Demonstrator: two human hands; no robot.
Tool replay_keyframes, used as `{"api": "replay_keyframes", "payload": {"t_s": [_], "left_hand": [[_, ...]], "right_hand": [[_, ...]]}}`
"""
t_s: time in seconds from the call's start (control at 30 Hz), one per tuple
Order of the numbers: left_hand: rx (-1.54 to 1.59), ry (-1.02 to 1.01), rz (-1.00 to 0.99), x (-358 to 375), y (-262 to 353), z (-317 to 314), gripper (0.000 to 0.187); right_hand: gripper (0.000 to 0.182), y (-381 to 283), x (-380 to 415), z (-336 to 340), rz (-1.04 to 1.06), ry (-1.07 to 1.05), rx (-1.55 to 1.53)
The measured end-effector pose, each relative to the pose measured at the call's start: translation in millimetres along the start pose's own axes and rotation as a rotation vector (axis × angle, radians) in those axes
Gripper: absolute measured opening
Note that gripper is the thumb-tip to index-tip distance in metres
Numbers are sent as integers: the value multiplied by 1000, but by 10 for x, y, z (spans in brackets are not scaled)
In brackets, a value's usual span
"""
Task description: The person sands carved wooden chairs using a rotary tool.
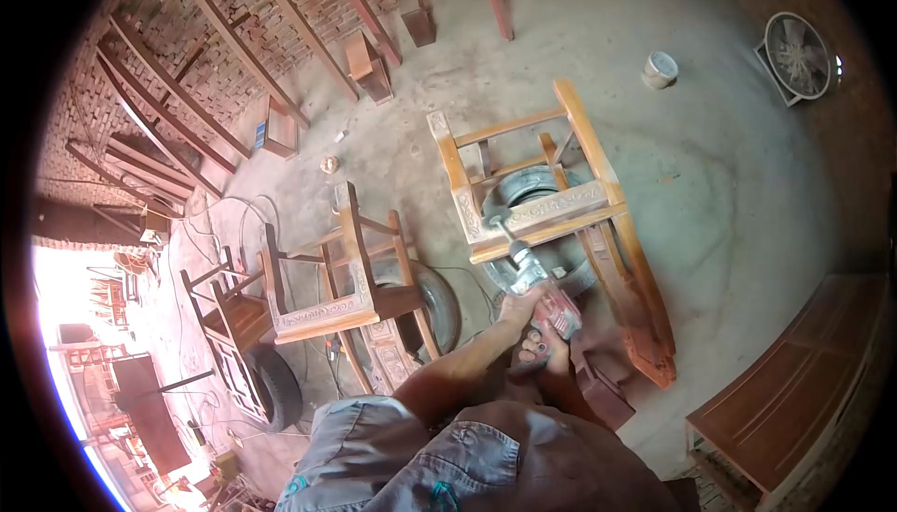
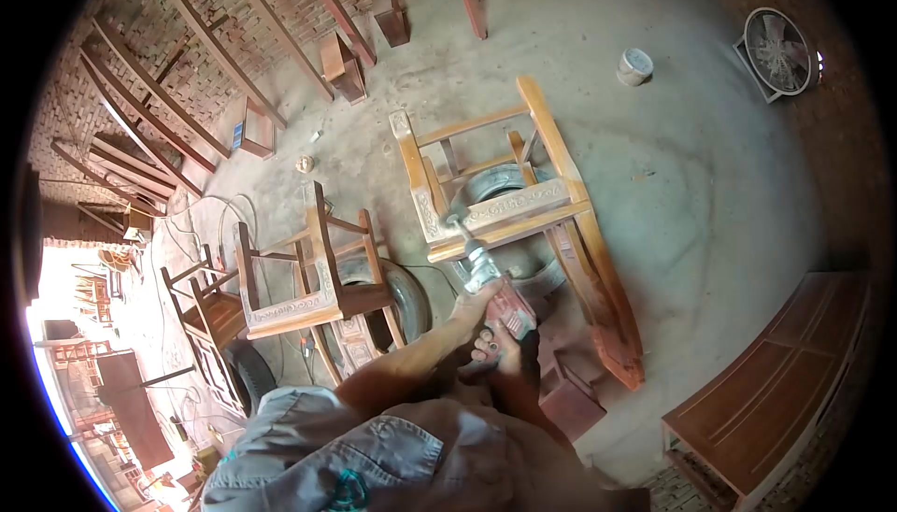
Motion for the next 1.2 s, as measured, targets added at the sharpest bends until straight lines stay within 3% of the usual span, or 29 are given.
{"api": "replay_keyframes", "payload": {"t_s": [0.13, 0.17, 0.27, 0.3, 0.43, 0.53, 0.6, 0.67, 0.7, 0.8, 0.9, 0.93, 0.97, 1.07, 1.1, 1.2], "left_hand": [[86, -85, 35, 387, 285, 90, 52], [76, -163, 133, 521, 428, 75, 47], [-33, -108, -7, 459, 511, -86, 44], [-76, -61, 54, 547, 600, -110, 43], [-9, -20, -69, 490, 419, -38, 41], [96, -71, 77, 487, 215, 27, 37], [58, -60, -6, 525, 308, -28, 35], [7, -42, -135, 556, 504, -160, 31], [-11, -96, -73, 541, 542, -232, 35], [-135, -145, 38, 435, 668, -396, 42], [-124, -70, -24, 212, 399, -381, 46], [-122, -47, -47, 353, 630, -367, 48], [-56, -146, 151, 578, 754, -287, 46], [115, -94, -15, 328, 317, -294, 49], [48, -115, 82, 468, 488, -280, 46], [-42, -52, 44, 263, 419, -481, 46]], "right_hand": [[27, 73, 5, 118, -53, -27, -58], [27, 80, 25, 97, -52, -48, -79], [26, 53, 122, -147, 36, 5, -66], [25, 66, 195, -271, 81, 42, -52], [25, 115, 276, -324, 54, 81, 18], [26, 142, 316, -233, -47, 12, 51], [27, 112, 312, -147, -62, -16, 105], [28, 62, 262, -217, 78, 39, 3], [28, 35, 251, -256, 150, 68, -49], [28, -52, 260, -336, 0, -173, -202], [27, -125, 200, -289, 129, -30, -80], [28, -149, 193, -305, 174, 17, -40], [27, -128, 229, -313, 173, 23, -14], [27, -93, 384, -498, 161, 147, 119], [25, -118, 358, -433, 138, 108, 86], [28, -303, 263, -149, -16, 55, -82]]}}
Point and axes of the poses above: each hand's wrist, its own x-axis away from the middle knuckle, its own z-axis out of the back of the hand, y = z × x, the point moved 3 cm from there along -x, towards the middle knuckle, and after that the axes turned 15 degrees about -x, right-handed, at the moved point
